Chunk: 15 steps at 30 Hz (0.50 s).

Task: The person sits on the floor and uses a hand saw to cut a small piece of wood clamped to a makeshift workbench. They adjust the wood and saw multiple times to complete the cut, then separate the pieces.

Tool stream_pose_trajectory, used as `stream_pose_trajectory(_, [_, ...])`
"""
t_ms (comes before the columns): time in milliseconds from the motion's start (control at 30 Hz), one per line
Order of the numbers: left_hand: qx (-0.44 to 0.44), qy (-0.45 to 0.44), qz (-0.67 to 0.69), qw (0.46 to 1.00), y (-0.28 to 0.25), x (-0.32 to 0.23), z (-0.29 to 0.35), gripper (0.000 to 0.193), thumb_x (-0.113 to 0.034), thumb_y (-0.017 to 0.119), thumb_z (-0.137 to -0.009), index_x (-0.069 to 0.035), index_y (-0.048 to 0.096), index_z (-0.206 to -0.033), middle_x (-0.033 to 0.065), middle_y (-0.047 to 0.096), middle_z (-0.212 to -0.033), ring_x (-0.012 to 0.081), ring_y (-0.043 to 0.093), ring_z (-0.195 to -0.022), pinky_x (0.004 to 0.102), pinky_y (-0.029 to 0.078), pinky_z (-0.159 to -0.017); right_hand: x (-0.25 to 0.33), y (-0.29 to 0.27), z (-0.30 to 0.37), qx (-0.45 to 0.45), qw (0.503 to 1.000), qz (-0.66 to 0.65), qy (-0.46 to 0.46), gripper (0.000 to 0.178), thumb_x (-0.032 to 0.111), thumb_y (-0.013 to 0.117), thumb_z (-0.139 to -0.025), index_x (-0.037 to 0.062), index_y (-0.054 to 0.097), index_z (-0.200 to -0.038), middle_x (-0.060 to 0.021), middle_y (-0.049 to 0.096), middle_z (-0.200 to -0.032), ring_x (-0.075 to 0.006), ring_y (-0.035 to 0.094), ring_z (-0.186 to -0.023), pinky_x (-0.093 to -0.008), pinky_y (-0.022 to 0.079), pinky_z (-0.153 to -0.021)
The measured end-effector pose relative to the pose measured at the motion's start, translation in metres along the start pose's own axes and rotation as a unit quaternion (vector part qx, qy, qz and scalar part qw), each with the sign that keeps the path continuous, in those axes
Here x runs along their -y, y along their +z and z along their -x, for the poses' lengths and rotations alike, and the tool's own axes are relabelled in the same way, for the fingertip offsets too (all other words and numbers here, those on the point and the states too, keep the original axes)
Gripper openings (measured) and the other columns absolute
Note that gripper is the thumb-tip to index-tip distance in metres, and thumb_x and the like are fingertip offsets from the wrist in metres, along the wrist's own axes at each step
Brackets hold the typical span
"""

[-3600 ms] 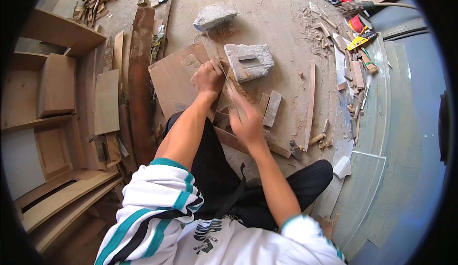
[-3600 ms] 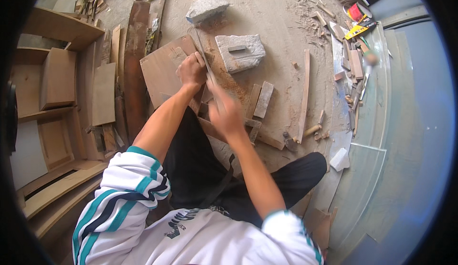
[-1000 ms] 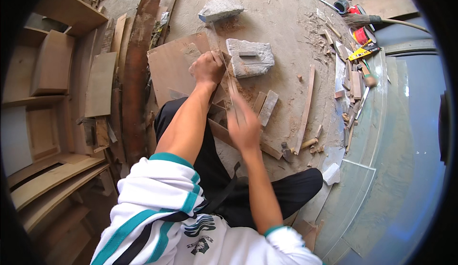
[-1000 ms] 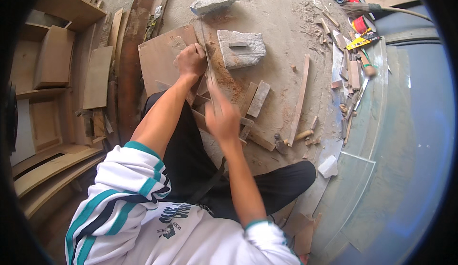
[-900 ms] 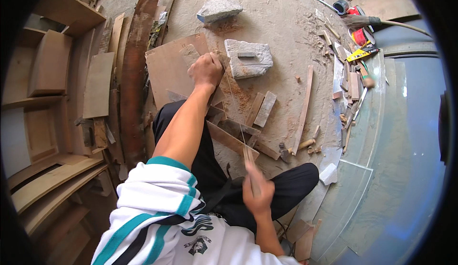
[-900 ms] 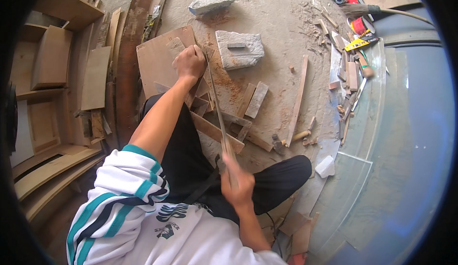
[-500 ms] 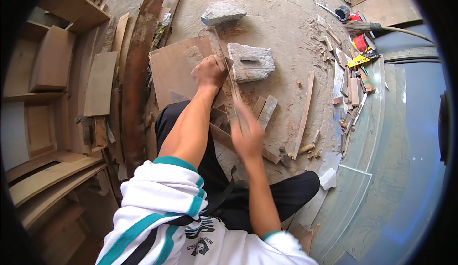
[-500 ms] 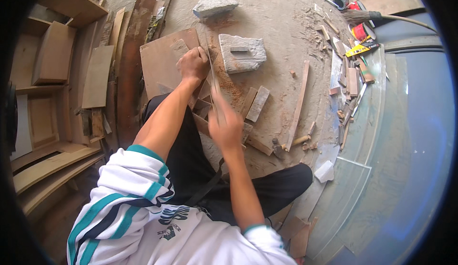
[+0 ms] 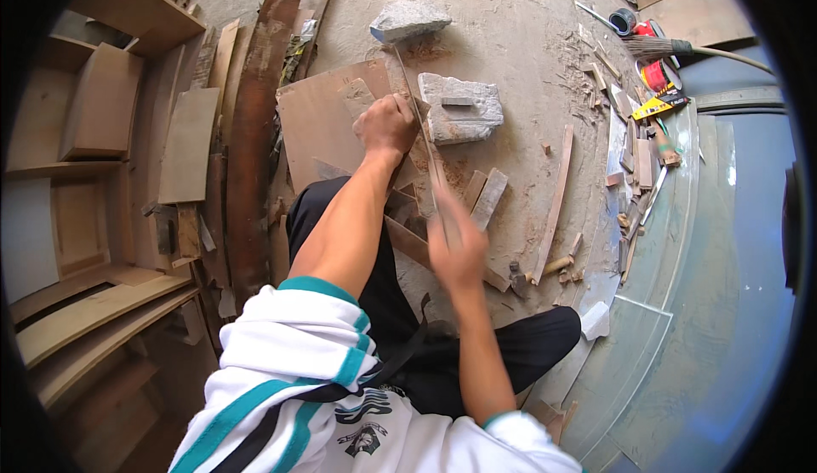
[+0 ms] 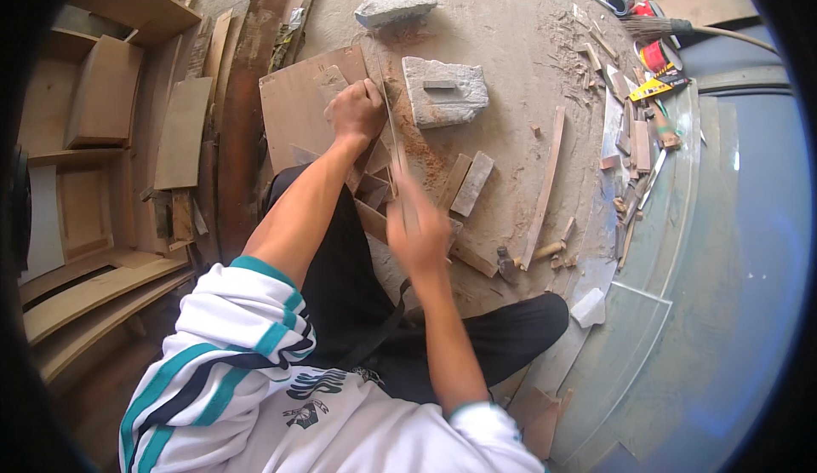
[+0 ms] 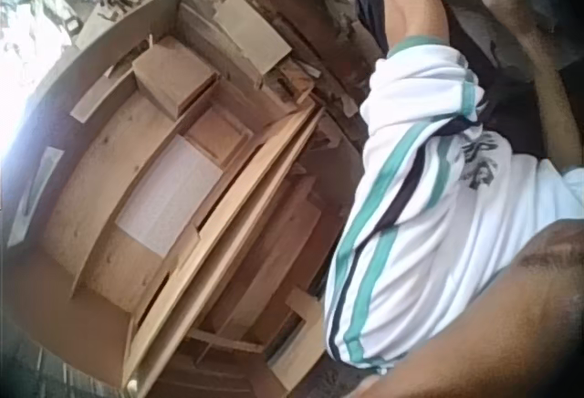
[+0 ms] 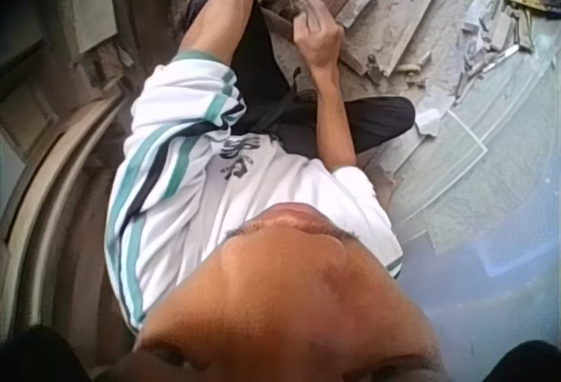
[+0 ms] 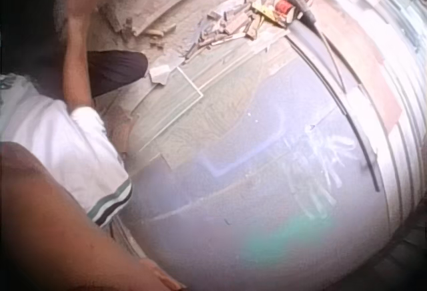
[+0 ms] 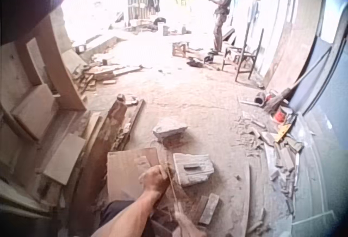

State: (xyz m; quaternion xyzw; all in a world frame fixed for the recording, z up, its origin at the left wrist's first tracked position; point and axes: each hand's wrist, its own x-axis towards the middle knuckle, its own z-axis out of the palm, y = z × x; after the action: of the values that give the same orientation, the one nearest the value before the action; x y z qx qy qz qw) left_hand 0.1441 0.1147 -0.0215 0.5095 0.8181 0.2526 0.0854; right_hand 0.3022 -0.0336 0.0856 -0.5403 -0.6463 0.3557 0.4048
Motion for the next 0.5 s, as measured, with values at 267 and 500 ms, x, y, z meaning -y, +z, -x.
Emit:
stream_pose_trajectory(267, [0.005, -0.016, -0.005, 1.000, -0.010, -0.003, -0.001, 0.043, -0.033, 0.043, -0.097, -0.008, 0.073, -0.081, 0.0196, 0.073, -0.085, 0.0400, 0.071, -0.079, 0.0508, 0.055, -0.074, 0.033, -0.038, 0.025, 0.037, 0.998, 0.042, 0.023, 0.042, -0.001, 0.058, -0.083, 0.0013, 0.067, -0.124, -0.0181, 0.070, -0.121, -0.0312, 0.072, -0.103, -0.0380, 0.056, -0.087])
stream_pose_trajectory(500, [-0.001, -0.026, -0.011, 1.000, -0.010, -0.007, 0.001, 0.043, -0.033, 0.042, -0.098, -0.007, 0.073, -0.080, 0.0192, 0.073, -0.084, 0.0407, 0.071, -0.079, 0.0508, 0.054, -0.074, 0.012, -0.025, 0.044, 0.014, 1.000, 0.022, -0.001, 0.045, -0.002, 0.059, -0.084, 0.0027, 0.066, -0.127, -0.0202, 0.070, -0.119, -0.0346, 0.073, -0.095, -0.0368, 0.058, -0.081])
